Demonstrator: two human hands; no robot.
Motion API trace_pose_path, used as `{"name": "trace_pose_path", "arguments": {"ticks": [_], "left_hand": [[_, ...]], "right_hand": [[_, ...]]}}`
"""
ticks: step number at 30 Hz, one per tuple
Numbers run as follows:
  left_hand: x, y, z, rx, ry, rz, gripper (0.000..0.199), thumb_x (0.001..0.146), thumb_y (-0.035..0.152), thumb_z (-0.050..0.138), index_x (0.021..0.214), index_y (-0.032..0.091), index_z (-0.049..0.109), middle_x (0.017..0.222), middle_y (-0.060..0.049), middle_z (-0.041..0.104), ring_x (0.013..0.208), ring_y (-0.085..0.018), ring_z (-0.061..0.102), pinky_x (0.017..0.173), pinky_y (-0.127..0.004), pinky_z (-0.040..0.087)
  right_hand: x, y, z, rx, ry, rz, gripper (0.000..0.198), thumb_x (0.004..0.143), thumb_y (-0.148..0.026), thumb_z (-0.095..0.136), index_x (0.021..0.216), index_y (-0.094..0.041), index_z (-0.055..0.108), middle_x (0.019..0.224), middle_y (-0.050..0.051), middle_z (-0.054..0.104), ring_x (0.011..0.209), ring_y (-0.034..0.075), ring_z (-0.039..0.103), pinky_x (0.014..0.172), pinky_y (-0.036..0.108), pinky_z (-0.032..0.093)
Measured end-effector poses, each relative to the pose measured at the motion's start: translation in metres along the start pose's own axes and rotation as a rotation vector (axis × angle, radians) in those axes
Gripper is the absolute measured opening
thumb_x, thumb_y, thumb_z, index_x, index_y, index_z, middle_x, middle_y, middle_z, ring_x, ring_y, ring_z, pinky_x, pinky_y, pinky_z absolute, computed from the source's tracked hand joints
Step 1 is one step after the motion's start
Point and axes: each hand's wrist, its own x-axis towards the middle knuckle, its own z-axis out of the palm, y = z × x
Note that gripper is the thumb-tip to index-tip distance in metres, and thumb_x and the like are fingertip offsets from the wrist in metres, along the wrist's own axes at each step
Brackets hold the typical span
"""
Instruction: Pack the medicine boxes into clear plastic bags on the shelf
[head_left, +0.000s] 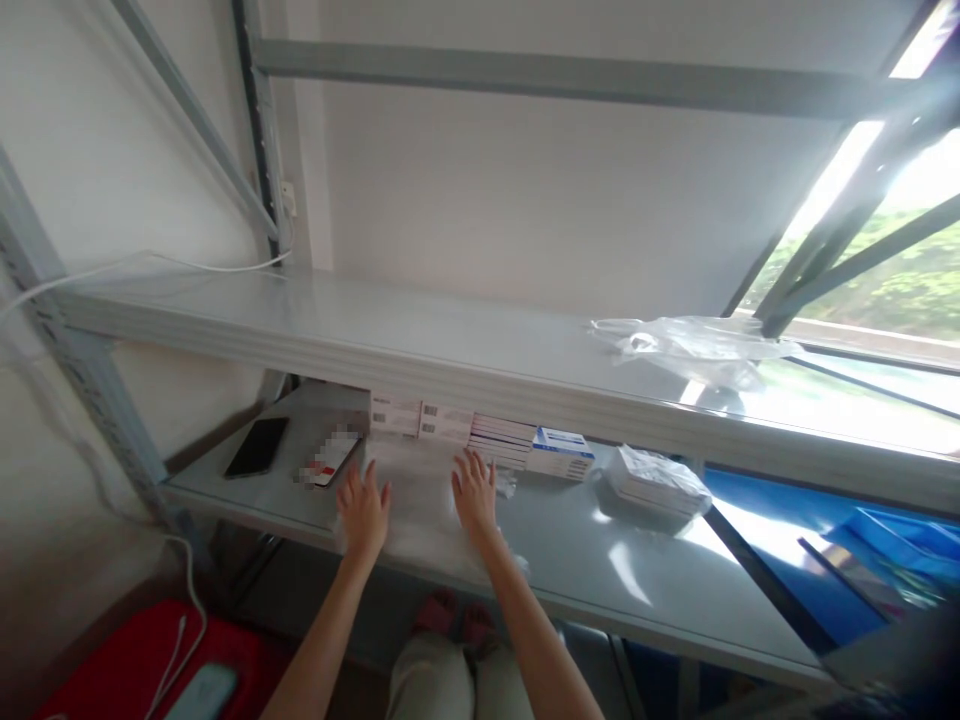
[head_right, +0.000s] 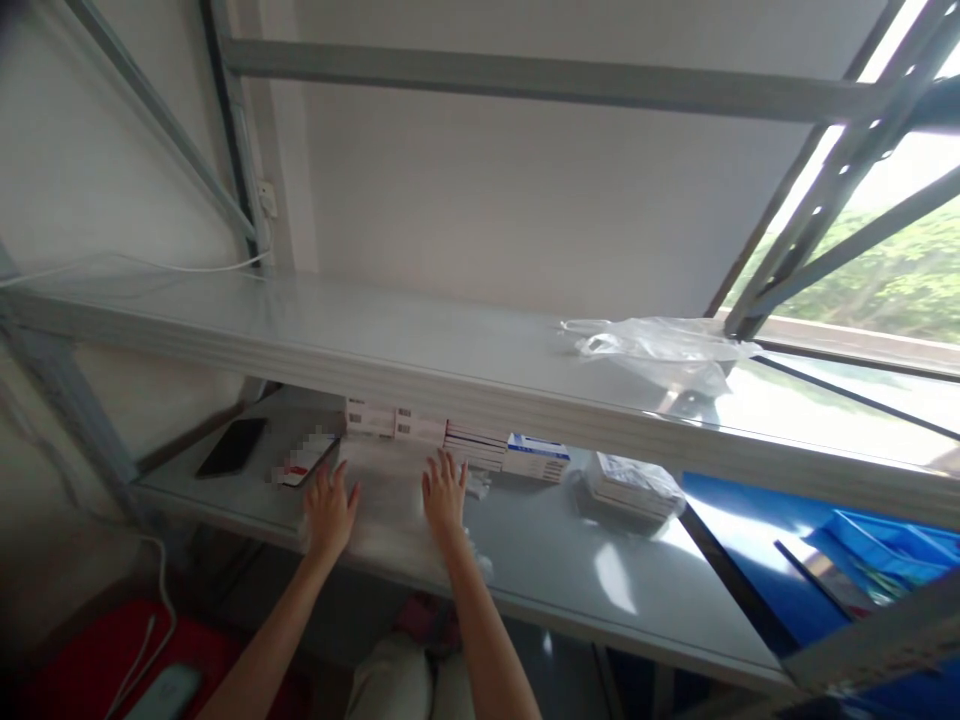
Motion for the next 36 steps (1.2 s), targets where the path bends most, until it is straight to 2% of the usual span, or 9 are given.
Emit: {"name": "trace_pose_path", "arguments": {"ticks": [3,7,10,19,25,28,31,33,36], "left_hand": [[0.002,-0.004,0.001,-0.002,-0.092,-0.045,0.047,0.09,0.028,0.039,0.132,0.007,0.043,0.129,-0.022,0.052,0.113,-0.03,0.053,0.091,-0.044,0.044],[0.001,-0.008,0.005,-0.083,-0.116,-0.036,0.045,0.09,0.021,0.035,0.132,0.006,0.042,0.124,-0.019,0.056,0.114,-0.027,0.053,0.092,-0.039,0.044],[0.002,-0.011,0.008,-0.124,-0.109,-0.054,0.045,0.089,0.018,0.035,0.131,0.004,0.042,0.121,-0.02,0.057,0.115,-0.027,0.053,0.093,-0.038,0.043],[0.01,-0.017,0.005,-0.193,-0.073,-0.099,0.037,0.088,0.015,0.034,0.116,0.012,0.059,0.108,-0.014,0.066,0.102,-0.025,0.059,0.09,-0.037,0.045],[0.012,0.004,-0.014,-0.115,0.081,-0.164,0.036,0.09,0.024,0.036,0.118,0.013,0.055,0.116,-0.016,0.06,0.111,-0.031,0.053,0.092,-0.048,0.04],[0.004,0.022,-0.033,-0.188,0.103,0.13,0.038,0.092,0.03,0.037,0.123,0.015,0.052,0.132,-0.014,0.051,0.126,-0.03,0.041,0.104,-0.05,0.029],[-0.015,0.032,-0.046,-0.283,-0.156,0.744,0.052,0.089,0.042,0.043,0.135,0.018,0.041,0.141,-0.01,0.044,0.135,-0.024,0.031,0.11,-0.042,0.023],[-0.03,0.031,-0.046,-0.268,-0.32,1.035,0.065,0.085,0.049,0.047,0.142,0.022,0.031,0.146,-0.007,0.037,0.137,-0.023,0.027,0.113,-0.041,0.017],[-0.043,0.025,-0.035,-0.219,-0.367,1.124,0.067,0.084,0.041,0.05,0.144,0.025,0.026,0.148,-0.006,0.035,0.138,-0.021,0.025,0.114,-0.043,0.012]], "right_hand": [[0.017,-0.011,-0.007,0.026,-0.003,-0.099,0.038,0.092,-0.02,0.038,0.129,-0.021,0.048,0.142,0.007,0.042,0.134,0.02,0.03,0.112,0.044,0.016],[0.043,-0.019,0.002,0.027,-0.26,-0.314,0.05,0.091,-0.029,0.044,0.139,-0.017,0.035,0.145,0.01,0.038,0.135,0.021,0.029,0.109,0.04,0.024],[0.055,-0.02,0.012,-0.023,-0.347,-0.304,0.052,0.092,-0.034,0.045,0.14,-0.016,0.034,0.142,0.013,0.041,0.132,0.024,0.034,0.106,0.042,0.027],[0.058,-0.017,0.01,-0.075,-0.375,-0.254,0.034,0.094,-0.043,0.042,0.106,-0.02,0.064,0.11,0.01,0.065,0.106,0.025,0.054,0.094,0.041,0.034],[0.053,-0.023,-0.012,-0.071,-0.243,-0.239,0.036,0.094,-0.042,0.042,0.12,-0.022,0.055,0.119,0.009,0.059,0.114,0.024,0.047,0.103,0.045,0.023],[0.041,-0.023,-0.038,-0.034,-0.088,-0.243,0.037,0.094,-0.037,0.043,0.129,-0.025,0.045,0.126,0.006,0.055,0.118,0.022,0.043,0.107,0.044,0.016],[0.02,-0.001,-0.071,0.019,0.017,-0.166,0.034,0.094,-0.031,0.041,0.127,-0.026,0.046,0.126,0.005,0.054,0.118,0.02,0.043,0.107,0.039,0.017],[0.002,0.03,-0.091,0.043,0.064,-0.058,0.032,0.094,-0.027,0.04,0.124,-0.024,0.049,0.124,0.006,0.056,0.116,0.02,0.044,0.105,0.037,0.021],[-0.033,0.095,-0.113,0.035,0.148,0.14,0.03,0.092,-0.023,0.039,0.118,-0.022,0.054,0.119,0.006,0.059,0.112,0.021,0.048,0.098,0.036,0.03]]}}
